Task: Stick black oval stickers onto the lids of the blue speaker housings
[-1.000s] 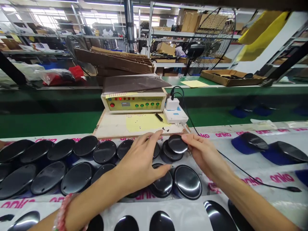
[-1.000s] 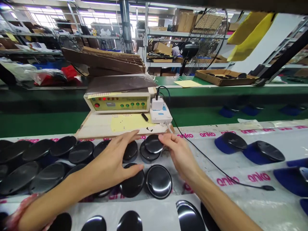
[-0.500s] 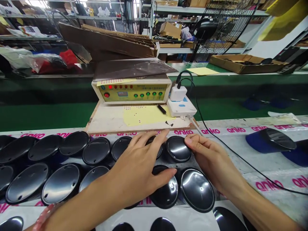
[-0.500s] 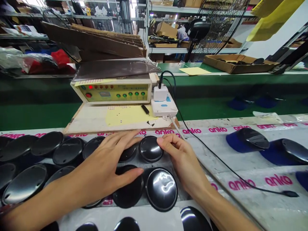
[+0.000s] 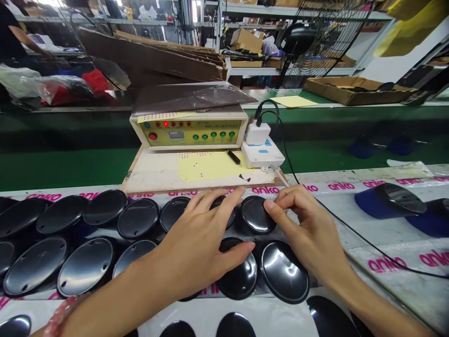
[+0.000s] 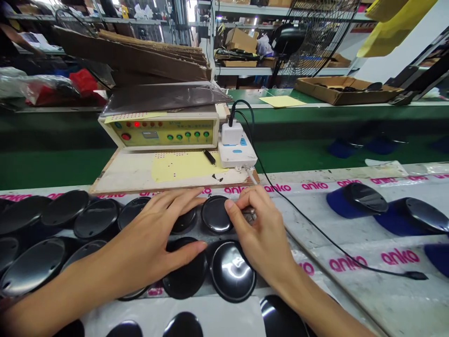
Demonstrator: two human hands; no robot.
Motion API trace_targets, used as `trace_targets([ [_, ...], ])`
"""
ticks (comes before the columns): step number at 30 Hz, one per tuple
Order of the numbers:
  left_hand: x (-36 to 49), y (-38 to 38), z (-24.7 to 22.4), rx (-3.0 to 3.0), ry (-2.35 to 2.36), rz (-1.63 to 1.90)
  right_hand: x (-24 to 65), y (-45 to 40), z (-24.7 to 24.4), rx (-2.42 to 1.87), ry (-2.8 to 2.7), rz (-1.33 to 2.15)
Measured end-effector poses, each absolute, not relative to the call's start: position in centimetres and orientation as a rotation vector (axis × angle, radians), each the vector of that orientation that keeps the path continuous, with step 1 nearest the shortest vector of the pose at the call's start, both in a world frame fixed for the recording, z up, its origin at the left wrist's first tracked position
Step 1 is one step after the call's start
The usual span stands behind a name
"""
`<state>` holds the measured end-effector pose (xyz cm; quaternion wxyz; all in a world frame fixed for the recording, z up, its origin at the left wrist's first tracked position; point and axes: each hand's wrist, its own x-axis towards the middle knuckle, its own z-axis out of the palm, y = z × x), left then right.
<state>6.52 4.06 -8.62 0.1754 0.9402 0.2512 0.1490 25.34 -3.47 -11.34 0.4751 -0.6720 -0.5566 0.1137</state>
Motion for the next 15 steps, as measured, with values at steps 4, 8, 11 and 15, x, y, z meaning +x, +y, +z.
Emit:
trace_targets([
  [4,6.5,4.0,-8.6,2.666,0.701,0.420,25.4,-3.6,-10.5,-1.681,-1.637,0.030],
  [8,6.5,3.9,-8.5,2.682,0.697,0.413,25.3,-3.7,-10.1,-1.723,-1.729,-0.021],
  [11,6.4,3.9,-8.4,2.742,0.634,0.374,25.3,-3.8,-10.3,-1.728,-1.678,0.082],
  [15,6.2,4.0,-8.3,2.802,0.581,0.315,25.5,-3.6,-10.9,-1.675,-1.243,0.766],
])
